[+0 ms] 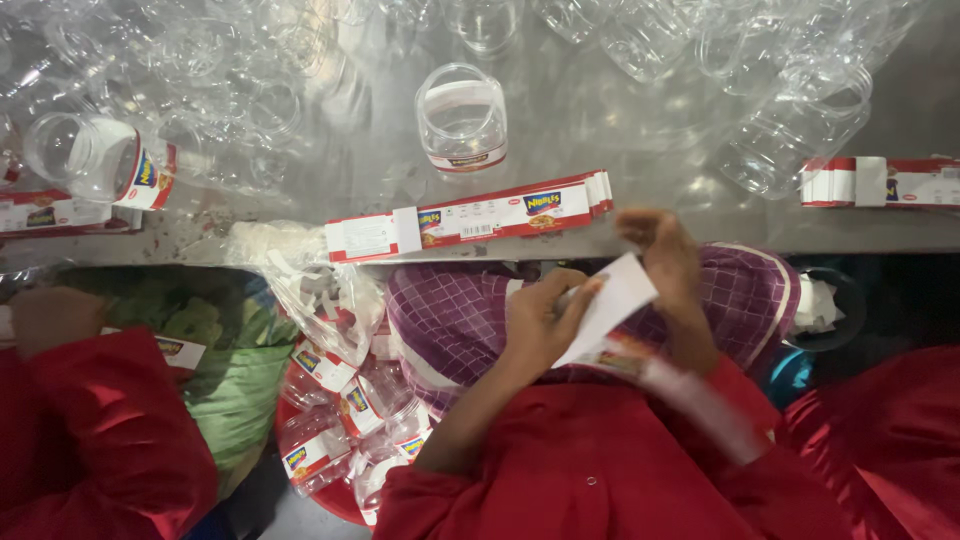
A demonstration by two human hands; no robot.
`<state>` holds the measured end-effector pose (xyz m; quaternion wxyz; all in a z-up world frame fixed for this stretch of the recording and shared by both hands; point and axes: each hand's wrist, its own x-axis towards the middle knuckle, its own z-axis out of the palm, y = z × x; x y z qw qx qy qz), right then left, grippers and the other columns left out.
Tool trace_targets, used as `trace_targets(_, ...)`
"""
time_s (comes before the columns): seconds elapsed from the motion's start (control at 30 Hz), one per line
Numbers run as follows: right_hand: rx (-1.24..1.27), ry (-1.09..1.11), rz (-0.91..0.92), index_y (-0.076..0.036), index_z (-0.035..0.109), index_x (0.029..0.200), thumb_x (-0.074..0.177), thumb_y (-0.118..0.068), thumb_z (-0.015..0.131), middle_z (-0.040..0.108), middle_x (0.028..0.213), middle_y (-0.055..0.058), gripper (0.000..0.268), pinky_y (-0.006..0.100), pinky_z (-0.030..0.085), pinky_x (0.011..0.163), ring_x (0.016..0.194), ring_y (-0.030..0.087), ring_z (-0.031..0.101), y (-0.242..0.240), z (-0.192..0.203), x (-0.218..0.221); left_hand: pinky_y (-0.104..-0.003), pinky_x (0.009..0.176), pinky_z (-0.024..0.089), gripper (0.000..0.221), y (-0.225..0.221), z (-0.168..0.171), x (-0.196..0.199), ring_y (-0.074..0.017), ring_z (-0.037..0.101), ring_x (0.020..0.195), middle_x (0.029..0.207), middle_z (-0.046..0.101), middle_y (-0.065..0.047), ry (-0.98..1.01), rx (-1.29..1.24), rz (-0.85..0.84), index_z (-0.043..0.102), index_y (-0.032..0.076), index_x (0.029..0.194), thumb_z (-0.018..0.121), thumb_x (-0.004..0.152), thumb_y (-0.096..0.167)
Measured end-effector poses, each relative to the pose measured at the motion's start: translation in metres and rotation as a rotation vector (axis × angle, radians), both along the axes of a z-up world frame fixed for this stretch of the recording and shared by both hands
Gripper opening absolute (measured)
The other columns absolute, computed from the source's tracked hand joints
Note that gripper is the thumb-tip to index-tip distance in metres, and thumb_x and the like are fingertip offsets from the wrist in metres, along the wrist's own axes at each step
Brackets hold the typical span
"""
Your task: The person applies adhesive labels to clear plastic jars by hand. The person picks up a jar, peels a label from a strip, and presses the label onto the side of the jar before placing it aside.
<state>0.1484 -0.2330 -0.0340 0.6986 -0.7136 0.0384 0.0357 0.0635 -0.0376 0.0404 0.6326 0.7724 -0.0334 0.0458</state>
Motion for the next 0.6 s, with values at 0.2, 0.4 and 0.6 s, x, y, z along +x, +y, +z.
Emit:
trace_targets(0.2, -0.248, -0.195, 0.316, -0.003, 0.074, 0.109, 0.097, -0.021, 0.069, 0.074, 0.106, 0.009, 0.023, 0.031, 0.052, 0.074, 0.085, 0.016, 0.066, -0.009, 0.067, -0.064, -0.025, 0.075, 0.051, 0.011, 0.004, -0.001, -0.026, -0.0081, 0.063, 0.085, 0.094, 0.068, -0.004, 0.154, -0.313, -0.122, 0.072, 0.003, 0.103, 0.074, 0.096, 0.011)
trace_targets(0.4, -0.575, -0.71, 0.285, -0.001, 0.071, 0.108, 0.09, -0.013, 0.07, 0.074, 0.116, 0.013, 0.022, 0.05, 0.044, 0.109, 0.116, 0.034, 0.069, 0.018, 0.114, -0.084, -0.025, 0.079, 0.051, 0.016, -0.001, -0.014, -0.041, -0.0111, 0.062, 0.087, 0.094, 0.067, -0.002, 0.092, -0.301, -0.093, 0.076, 0.006, 0.108, 0.077, 0.092, 0.005)
trace_targets(0.6, -0.277, -0.411, 0.119, -0.001, 0.068, 0.107, 0.105, -0.018, 0.062, 0.076, 0.114, 0.014, 0.018, 0.037, 0.062, 0.09, 0.105, 0.022, 0.077, 0.021, 0.084, -0.108, -0.027, 0.08, 0.048, 0.017, -0.02, -0.015, -0.053, -0.0128, 0.057, 0.089, 0.093, 0.066, -0.002, 0.008, -0.18, -0.02, 0.077, 0.01, 0.11, 0.076, 0.093, 0.004)
